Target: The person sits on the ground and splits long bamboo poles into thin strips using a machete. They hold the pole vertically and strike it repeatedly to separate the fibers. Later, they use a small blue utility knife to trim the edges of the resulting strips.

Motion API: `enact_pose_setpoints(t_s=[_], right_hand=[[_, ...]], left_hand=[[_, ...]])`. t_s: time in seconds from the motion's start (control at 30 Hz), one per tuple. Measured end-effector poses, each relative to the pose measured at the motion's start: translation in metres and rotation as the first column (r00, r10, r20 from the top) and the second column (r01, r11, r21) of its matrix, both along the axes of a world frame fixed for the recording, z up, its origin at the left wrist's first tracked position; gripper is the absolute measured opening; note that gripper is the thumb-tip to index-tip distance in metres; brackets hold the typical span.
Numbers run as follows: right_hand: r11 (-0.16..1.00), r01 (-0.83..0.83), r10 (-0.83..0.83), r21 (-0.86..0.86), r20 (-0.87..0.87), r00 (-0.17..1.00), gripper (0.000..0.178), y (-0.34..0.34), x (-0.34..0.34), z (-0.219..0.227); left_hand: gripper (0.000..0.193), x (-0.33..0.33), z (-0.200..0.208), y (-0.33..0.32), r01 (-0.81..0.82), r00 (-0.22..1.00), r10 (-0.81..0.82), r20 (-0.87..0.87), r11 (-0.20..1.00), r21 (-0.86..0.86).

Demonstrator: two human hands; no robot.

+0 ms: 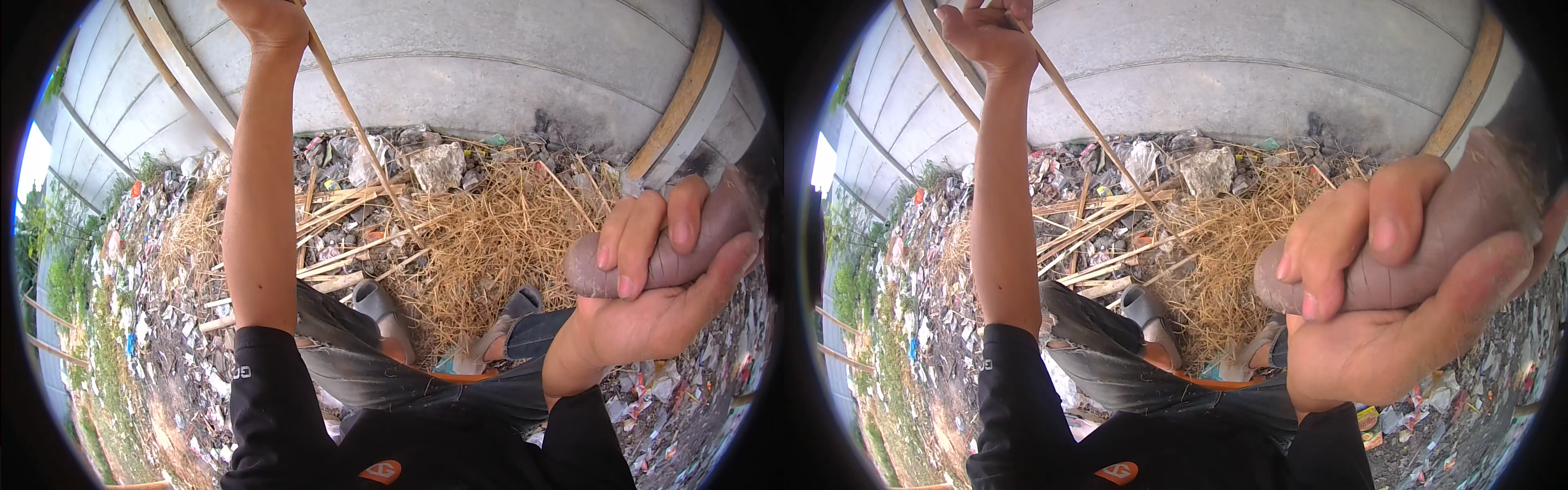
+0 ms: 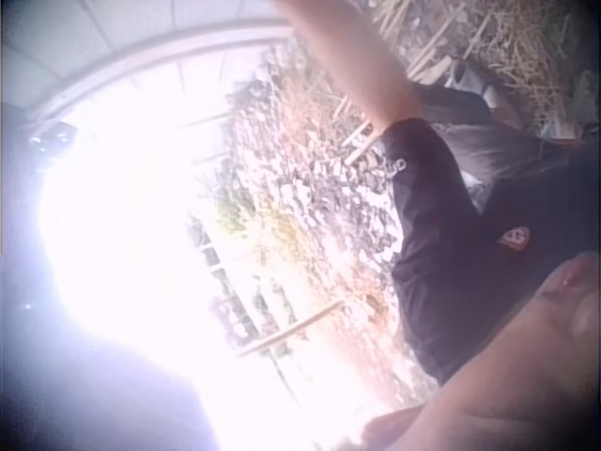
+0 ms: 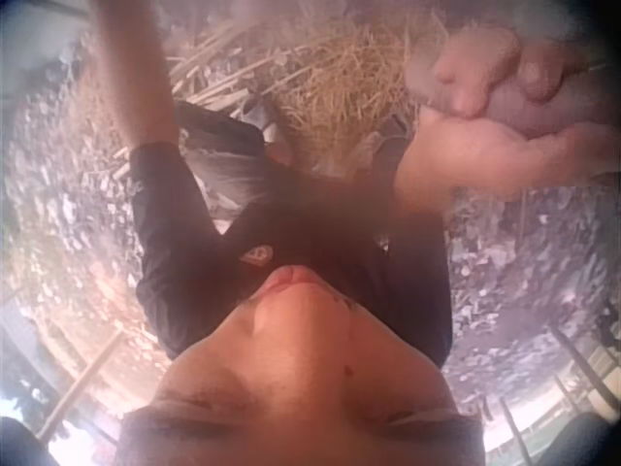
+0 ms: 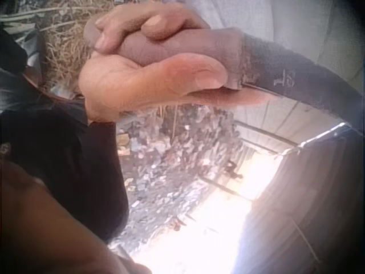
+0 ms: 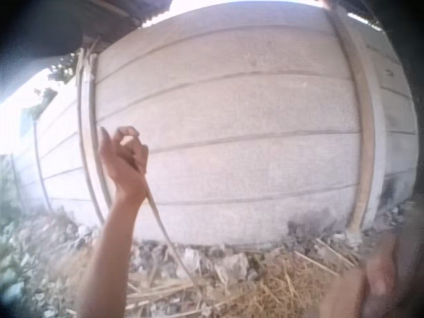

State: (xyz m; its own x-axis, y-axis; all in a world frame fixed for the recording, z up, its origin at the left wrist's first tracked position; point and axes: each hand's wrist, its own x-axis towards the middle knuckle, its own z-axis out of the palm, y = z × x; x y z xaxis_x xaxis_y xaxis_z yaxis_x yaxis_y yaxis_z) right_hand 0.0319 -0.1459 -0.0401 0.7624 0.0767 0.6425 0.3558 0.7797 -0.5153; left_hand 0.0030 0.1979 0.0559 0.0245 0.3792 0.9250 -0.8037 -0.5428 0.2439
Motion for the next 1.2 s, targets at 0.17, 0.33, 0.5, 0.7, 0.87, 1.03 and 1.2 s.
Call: enact_pose_setpoints(t_s=[0.17, 0.33, 0.5, 0.7, 0.87, 1.03, 1.2], right_hand=[[0.912, -0.219, 0.208, -0.348, -0.068, 0.976, 0.062, 0.024, -0.044, -0.091], [0.424, -0.585, 0.420, -0.691, -0.423, 0.803, 0.052, 0.007, -0.004, -0.152], [0.878, -0.144, 0.086, -0.457, -0.145, 0.986, 0.052, -0.002, 0.011, -0.037], [0.997, 0.026, -0.022, 0.069, -0.061, 0.998, 0.059, 0.015, -0.016, -0.012], [0.341, -0.644, 0.590, -0.685, -0.377, 0.714, 0.059, 0.003, -0.020, -0.146], [0.649, -0.439, 0.253, -0.622, -0.367, 0.895, 0.051, -0.008, 0.009, -0.093], [0.973, -0.193, 0.190, -0.127, -0.032, 0.981, 0.056, -0.025, 0.015, -0.007]], left_hand=[[0.064, -0.001, -0.005, 0.004, -0.108, 0.994, 0.108, 0.010, 0.993, 0.039], [0.061, -0.027, -0.001, 0.031, -0.030, 0.998, 0.031, 0.053, 0.999, -0.019], [0.060, -0.035, -0.006, 0.034, -0.084, 0.996, 0.084, 0.012, 0.996, -0.025], [0.060, -0.023, -0.007, 0.021, -0.047, 0.999, 0.048, 0.023, 0.998, -0.047], [0.060, -0.023, -0.006, 0.025, -0.112, 0.994, 0.112, -0.006, 0.994, 0.002], [0.058, -0.047, -0.017, 0.034, -0.070, 0.997, 0.070, 0.027, 0.997, -0.018], [0.059, -0.030, -0.013, 0.014, -0.049, 0.999, 0.049, -0.003, 0.995, -0.089]])
